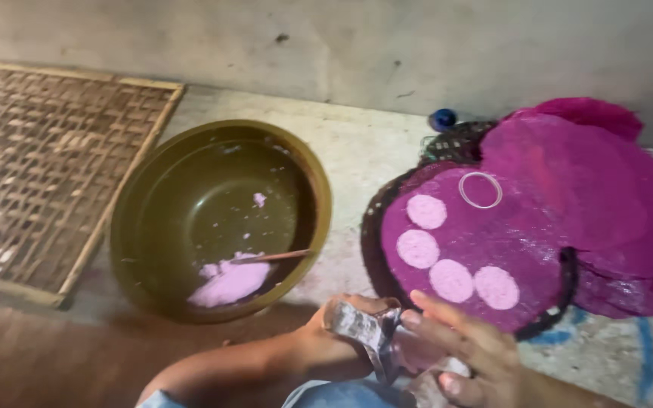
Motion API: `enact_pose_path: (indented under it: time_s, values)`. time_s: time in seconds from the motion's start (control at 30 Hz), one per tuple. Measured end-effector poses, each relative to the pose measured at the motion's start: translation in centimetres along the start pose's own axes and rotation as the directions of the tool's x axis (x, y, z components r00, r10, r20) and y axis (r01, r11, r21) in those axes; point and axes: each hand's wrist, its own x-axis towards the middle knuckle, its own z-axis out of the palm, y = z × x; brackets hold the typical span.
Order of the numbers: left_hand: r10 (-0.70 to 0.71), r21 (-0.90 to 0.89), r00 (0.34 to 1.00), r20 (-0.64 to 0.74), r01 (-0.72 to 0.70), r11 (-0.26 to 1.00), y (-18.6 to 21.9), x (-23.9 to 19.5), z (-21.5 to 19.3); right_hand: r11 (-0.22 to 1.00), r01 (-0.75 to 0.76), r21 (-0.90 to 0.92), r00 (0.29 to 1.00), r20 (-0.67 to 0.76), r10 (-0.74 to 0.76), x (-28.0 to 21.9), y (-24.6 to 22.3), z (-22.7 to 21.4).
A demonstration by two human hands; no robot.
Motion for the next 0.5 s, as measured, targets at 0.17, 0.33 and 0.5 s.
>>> enact_pose_path:
  time_s: [0.17,0.33,0.5]
  values:
    - [0.195,-0.083,0.924,0.328,-0.177,0.981,1.6,3.8,2.5,0.941,-0.317,0.116,0.941,-0.082,0.327,-3.6,0.6,-2.2]
    - [0.103,0.531,0.939,0.328,-0.273,0.802,4.9,10.4,3.7,0.342,-0.652,0.676,0.695,0.354,0.626,-8.6,2.5,-8.1]
    - [-0.017,0.769,0.939,0.342,-0.27,0.58,3.2,20.2,0.4,-0.077,-0.786,0.613,0.366,0.561,0.742,-17.7,1.9,-7.3]
